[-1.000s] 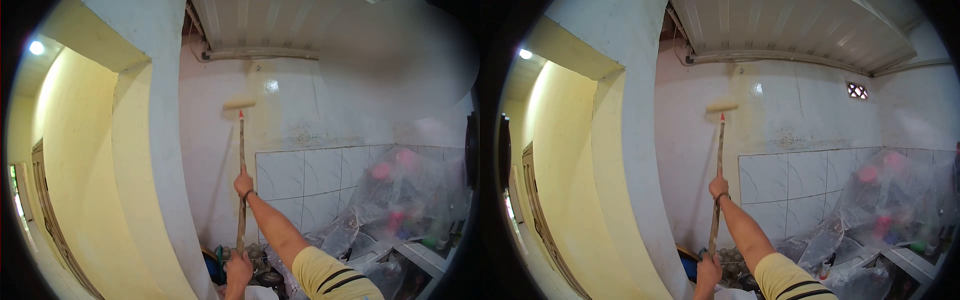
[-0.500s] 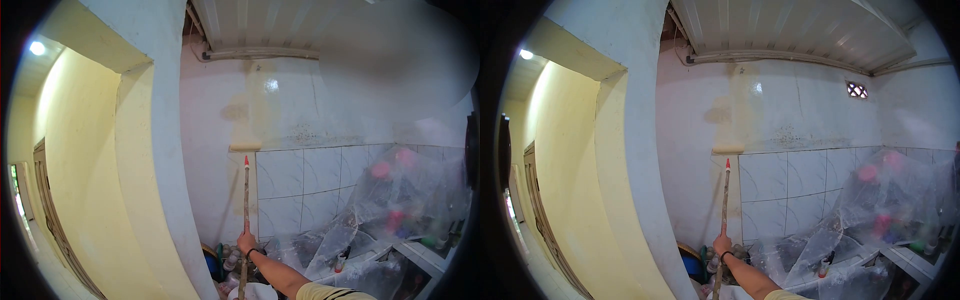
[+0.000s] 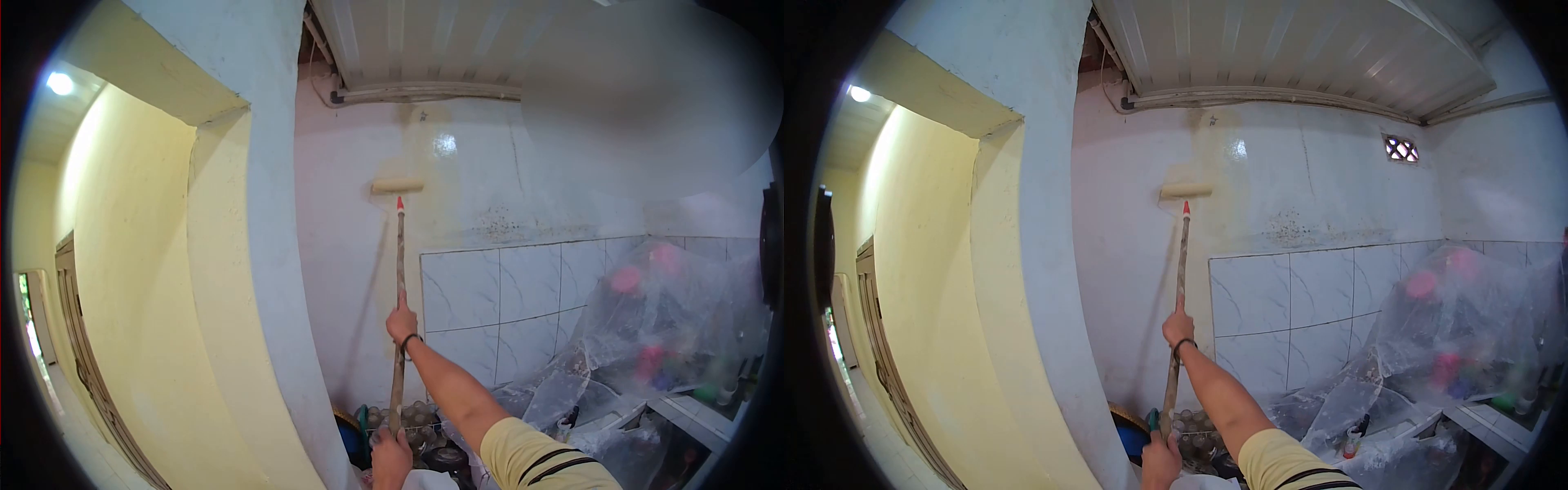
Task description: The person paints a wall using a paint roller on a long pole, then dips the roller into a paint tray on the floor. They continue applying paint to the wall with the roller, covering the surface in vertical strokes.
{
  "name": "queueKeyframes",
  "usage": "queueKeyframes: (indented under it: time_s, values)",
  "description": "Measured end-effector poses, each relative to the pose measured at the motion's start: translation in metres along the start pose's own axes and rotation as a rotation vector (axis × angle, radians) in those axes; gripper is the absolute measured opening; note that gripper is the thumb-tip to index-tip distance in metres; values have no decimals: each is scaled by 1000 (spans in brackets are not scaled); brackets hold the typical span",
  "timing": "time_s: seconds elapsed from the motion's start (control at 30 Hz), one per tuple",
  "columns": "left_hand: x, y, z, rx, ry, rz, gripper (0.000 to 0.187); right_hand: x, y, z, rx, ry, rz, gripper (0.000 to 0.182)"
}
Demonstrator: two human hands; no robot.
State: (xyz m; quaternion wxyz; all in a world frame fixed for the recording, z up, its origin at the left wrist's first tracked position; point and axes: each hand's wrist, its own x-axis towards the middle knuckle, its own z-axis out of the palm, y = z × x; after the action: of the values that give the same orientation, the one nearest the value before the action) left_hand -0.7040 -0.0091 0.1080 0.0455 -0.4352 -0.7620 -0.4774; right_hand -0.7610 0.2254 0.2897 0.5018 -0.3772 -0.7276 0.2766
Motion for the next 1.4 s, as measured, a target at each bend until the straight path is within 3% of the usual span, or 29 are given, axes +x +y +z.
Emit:
queueKeyframes:
  time_s: [0.2,0.5,0.6,0.97,1.17,1.4]
  values:
    - [69,45,-12,35,-12,-29,33,69,-55,-23,58,-20,-2,64]
    - [152,84,-12,-61,166,109,29,166,-96,-25,74,89,-118,64]
    - [176,97,-18,-44,71,44,33,197,-106,-21,72,138,-152,63]
    - [236,128,-37,-39,121,95,32,269,-151,-20,81,201,-234,69]
    - [208,94,-14,-37,176,142,29,236,-118,-11,61,208,-226,66]
    - [96,16,15,16,70,46,29,113,-16,30,69,111,-106,62]
